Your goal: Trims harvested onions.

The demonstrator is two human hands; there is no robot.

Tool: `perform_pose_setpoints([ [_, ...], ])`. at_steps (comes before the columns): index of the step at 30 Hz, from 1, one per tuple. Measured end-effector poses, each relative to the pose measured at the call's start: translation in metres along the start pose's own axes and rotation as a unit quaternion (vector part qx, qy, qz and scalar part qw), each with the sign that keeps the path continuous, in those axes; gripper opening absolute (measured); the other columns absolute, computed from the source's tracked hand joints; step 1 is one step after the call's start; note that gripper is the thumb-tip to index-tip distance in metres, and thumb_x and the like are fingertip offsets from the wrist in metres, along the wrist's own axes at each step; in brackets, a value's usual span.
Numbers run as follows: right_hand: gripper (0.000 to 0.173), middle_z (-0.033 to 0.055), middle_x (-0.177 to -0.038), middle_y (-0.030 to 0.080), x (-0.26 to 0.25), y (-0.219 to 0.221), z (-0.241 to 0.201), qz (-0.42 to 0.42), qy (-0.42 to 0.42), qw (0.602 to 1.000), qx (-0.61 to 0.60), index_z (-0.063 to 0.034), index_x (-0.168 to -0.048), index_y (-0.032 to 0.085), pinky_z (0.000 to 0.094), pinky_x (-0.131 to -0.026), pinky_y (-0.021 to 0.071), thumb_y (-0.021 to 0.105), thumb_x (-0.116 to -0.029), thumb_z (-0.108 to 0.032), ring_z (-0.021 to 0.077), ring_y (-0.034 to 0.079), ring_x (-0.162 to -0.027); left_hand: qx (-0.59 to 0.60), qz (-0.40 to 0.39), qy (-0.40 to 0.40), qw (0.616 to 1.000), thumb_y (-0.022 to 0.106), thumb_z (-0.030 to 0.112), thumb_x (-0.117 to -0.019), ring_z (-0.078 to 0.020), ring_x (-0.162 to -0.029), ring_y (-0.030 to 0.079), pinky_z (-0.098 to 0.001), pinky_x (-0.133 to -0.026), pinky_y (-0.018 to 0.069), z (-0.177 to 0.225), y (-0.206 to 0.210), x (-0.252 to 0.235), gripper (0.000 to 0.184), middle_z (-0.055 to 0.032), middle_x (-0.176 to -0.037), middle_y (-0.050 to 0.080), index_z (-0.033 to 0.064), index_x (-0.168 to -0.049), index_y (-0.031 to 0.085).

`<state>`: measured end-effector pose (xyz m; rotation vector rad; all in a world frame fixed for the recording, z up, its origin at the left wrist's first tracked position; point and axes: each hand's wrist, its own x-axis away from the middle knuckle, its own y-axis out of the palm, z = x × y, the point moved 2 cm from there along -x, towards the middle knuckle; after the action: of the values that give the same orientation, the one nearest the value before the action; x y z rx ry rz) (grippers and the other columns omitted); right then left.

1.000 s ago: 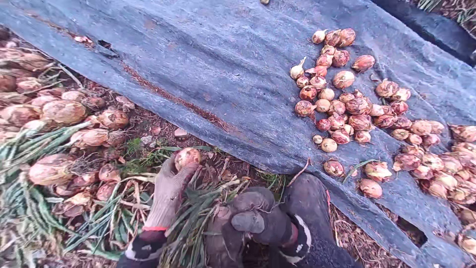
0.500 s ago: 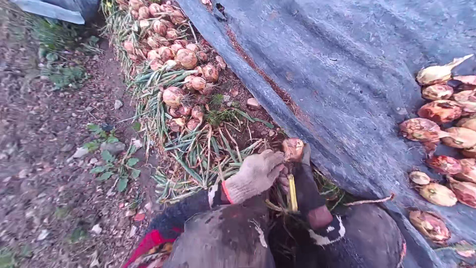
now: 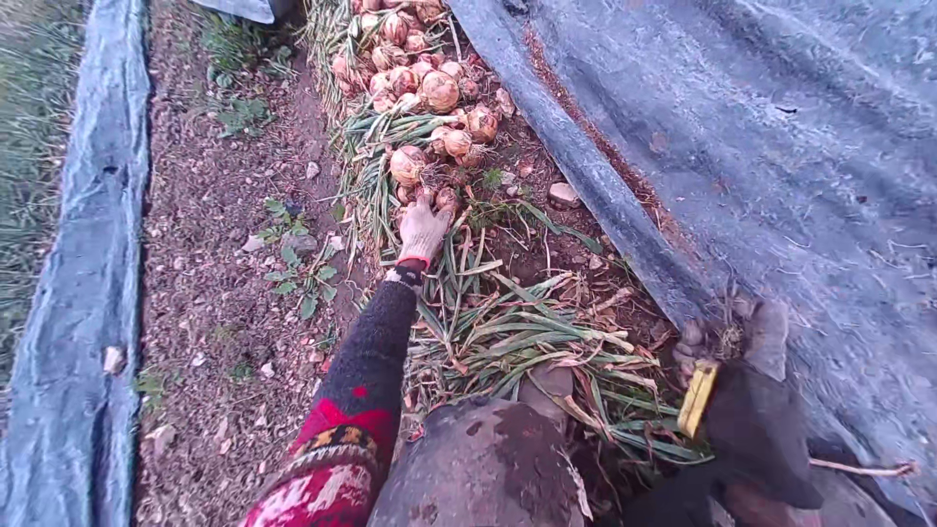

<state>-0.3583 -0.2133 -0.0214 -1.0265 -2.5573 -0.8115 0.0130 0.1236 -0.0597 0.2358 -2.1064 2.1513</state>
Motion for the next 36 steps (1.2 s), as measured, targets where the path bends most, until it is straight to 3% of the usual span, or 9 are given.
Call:
perform_pose_setpoints([
  [5, 0.058, 0.0063, -0.098, 0.071, -0.003, 0.021, 0.034, -0.037, 0.079, 0.972, 0.219, -0.0133, -0.143, 0.056, 0.0346, -0.062, 0.0599, 0.068, -0.0955, -0.045, 0.0171, 0.068, -0.073, -0.151, 0.003, -0.03, 0.988, 0.078, 0.041, -0.0781, -0.0559, -0.13, 0.049, -0.0785, -0.103, 0.0366, 0.045, 0.035, -0.027, 0.08, -0.0314, -0.138, 0.056, 0.0104, -0.148, 0.052],
  [12, 0.055, 0.005, -0.126, 0.069, -0.006, 0.023, 0.055, -0.054, 0.06, 0.969, 0.236, -0.0134, -0.148, 0.054, 0.0345, -0.076, 0.0617, 0.067, -0.0977, -0.033, 0.0144, 0.071, -0.089, 0.065, 0.008, 0.07, 0.995, 0.067, 0.021, -0.0854, -0.0274, -0.113, 0.069, -0.0561, -0.096, 0.0548, 0.015, 0.021, -0.005, 0.047, -0.0088, -0.124, 0.072, 0.02, -0.132, 0.067],
  [15, 0.059, 0.0035, -0.142, 0.061, -0.007, 0.03, 0.064, -0.069, 0.055, 0.958, 0.275, -0.0149, -0.152, 0.049, 0.0355, -0.092, 0.0588, 0.064, -0.099, -0.037, 0.0111, 0.067, -0.11, 0.374, -0.139, 0.077, 0.914, 0.066, 0.011, -0.0912, -0.0176, -0.097, 0.072, -0.0393, -0.081, 0.0623, 0.018, 0.014, 0.029, 0.043, -0.0067, -0.123, 0.071, 0.015, -0.134, 0.066],
  [19, 0.069, 0.0055, -0.149, 0.056, -0.01, 0.04, 0.076, -0.075, 0.026, 0.957, 0.279, -0.0109, -0.152, 0.047, 0.0349, -0.111, 0.0482, 0.063, -0.0977, -0.049, 0.0103, 0.055, -0.133, 0.578, -0.312, 0.103, 0.747, 0.056, -0.006, -0.0866, -0.0237, -0.084, 0.069, -0.0396, -0.069, 0.0607, 0.063, 0.009, 0.097, 0.054, -0.0163, -0.121, 0.068, 0.0054, -0.139, 0.059],
  [24, 0.063, 0.0084, -0.104, 0.067, -0.011, 0.039, 0.075, -0.106, 0.034, 0.985, 0.13, -0.0049, -0.149, 0.046, 0.0339, -0.069, 0.0585, 0.044, -0.1057, -0.051, 0.0159, 0.064, -0.079, 0.586, -0.456, 0.169, 0.648, 0.055, -0.003, -0.0866, -0.0222, -0.086, 0.069, -0.0387, -0.073, 0.0615, 0.11, 0.005, 0.179, 0.049, -0.016, -0.115, 0.069, 0.0017, -0.135, 0.061],
  [28, 0.046, 0.0072, -0.097, 0.072, -0.008, 0.04, 0.058, -0.048, -0.006, 0.997, 0.061, -0.0015, -0.133, 0.062, 0.0284, -0.057, 0.0566, 0.055, -0.1051, -0.037, 0.0115, 0.064, -0.069, 0.497, -0.492, 0.234, 0.675, 0.065, 0.014, -0.0881, -0.0275, -0.099, 0.071, -0.0438, -0.083, 0.0627, 0.118, 0.001, 0.198, 0.05, -0.0149, -0.125, 0.068, 0.0083, -0.137, 0.063],
  [31, 0.04, 0.0063, -0.112, 0.073, -0.009, 0.037, 0.06, -0.067, -0.022, 0.99, 0.121, -0.0037, -0.13, 0.066, 0.0325, -0.084, 0.0597, 0.059, -0.1033, -0.033, 0.011, 0.07, -0.094, 0.357, -0.479, 0.31, 0.74, 0.081, 0.056, -0.0794, -0.0183, -0.11, 0.07, -0.0426, -0.094, 0.0616, 0.128, -0.005, 0.2, 0.081, -0.0025, -0.127, 0.07, 0.0203, -0.147, 0.053],
  [34, 0.038, 0.0051, -0.123, 0.073, -0.011, 0.037, 0.064, -0.047, -0.042, 0.988, 0.143, -0.0074, -0.13, 0.069, 0.0354, -0.101, 0.0558, 0.06, -0.1034, -0.032, 0.0111, 0.068, -0.112, 0.265, -0.355, 0.323, 0.836, 0.084, 0.065, -0.0659, -0.0052, -0.1, 0.071, -0.0371, -0.088, 0.063, 0.14, 0.007, 0.212, 0.09, 0.0081, -0.114, 0.074, 0.0243, -0.141, 0.058],
  [36, 0.031, 0.002, -0.105, 0.076, -0.003, 0.036, 0.05, -0.042, -0.072, 0.989, 0.121, -0.0091, -0.121, 0.074, 0.0295, -0.084, 0.0599, 0.057, -0.1051, -0.029, 0.0069, 0.07, -0.091, 0.31, -0.345, 0.279, 0.841, 0.083, 0.062, -0.0692, -0.0072, -0.102, 0.071, -0.0361, -0.09, 0.0625, 0.142, 0.009, 0.219, 0.08, 0.0065, -0.114, 0.074, 0.0233, -0.136, 0.063],
])
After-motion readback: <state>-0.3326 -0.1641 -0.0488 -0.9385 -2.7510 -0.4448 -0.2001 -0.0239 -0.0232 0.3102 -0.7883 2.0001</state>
